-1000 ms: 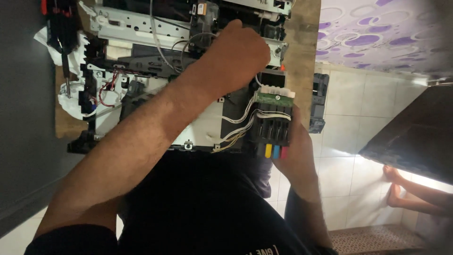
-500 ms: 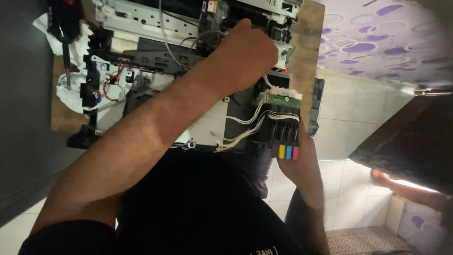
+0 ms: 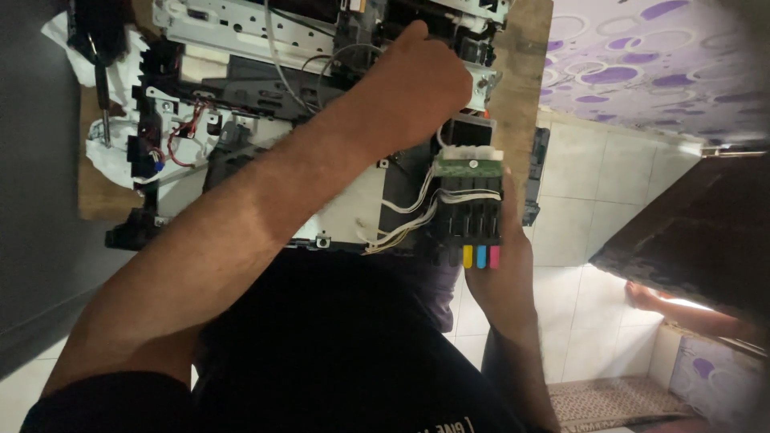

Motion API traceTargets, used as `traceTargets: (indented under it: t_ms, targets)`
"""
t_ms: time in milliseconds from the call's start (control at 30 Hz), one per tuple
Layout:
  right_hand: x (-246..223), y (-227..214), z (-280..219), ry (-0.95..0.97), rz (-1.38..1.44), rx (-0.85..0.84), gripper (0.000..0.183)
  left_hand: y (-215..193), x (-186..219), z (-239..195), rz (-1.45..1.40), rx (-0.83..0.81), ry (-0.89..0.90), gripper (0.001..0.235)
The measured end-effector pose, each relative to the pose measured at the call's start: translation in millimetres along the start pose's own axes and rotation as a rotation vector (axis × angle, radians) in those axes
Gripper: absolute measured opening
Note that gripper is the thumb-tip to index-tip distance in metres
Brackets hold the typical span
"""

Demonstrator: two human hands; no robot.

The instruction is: The person uses a screwdriver to work on a disassembled printer placed on a table. They remove a component with a circuit board and colored tabs, manipulate a white plastic part attached to it, and then reinsert the assembly into the printer chassis.

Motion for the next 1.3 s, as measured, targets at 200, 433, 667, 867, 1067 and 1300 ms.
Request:
traceTargets:
  t_ms: [200, 433, 667, 867, 1067, 1300]
  targets:
    - [26, 7, 4, 0.128, 0.084, -0.074, 0.056, -16, -1, -7, -0.068, 0.023, 0.022, 0.056]
    - [56, 13, 3, 0.251, -0.008, -0.178, 0.043, -7, -2, -5, -0.074, 0.022, 0.024, 0.056]
    - [9, -16, -8, -0.042, -0.205, 0.095, 0.028, -16, -1, -6, -0.096, -0.004, 0.043, 0.056]
    - [18, -11, -8, -0.004, -0.224, 0.106, 0.010, -7, -3, -2, -0.077, -0.046, 0.015, 0.056]
    - [7, -22, -24, -0.276, -0.110, 0.278, 0.034, -10, 1, -5, 0.017, 0.035, 0.031, 0.057]
    - [19, -19, -15, -0.050, -0.143, 0.235, 0.040, -7, 0, -1, -0.065, 0.008, 0.028, 0.058]
Point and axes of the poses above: each hand's wrist, its own z-axis towards the middle knuckle, its own y-axis out of the palm, x = y × z, the point moved 10 cm from there along z, towards the middle knuckle, and after that the axes turned 8 degrees about -x, right-handed, at the moved point
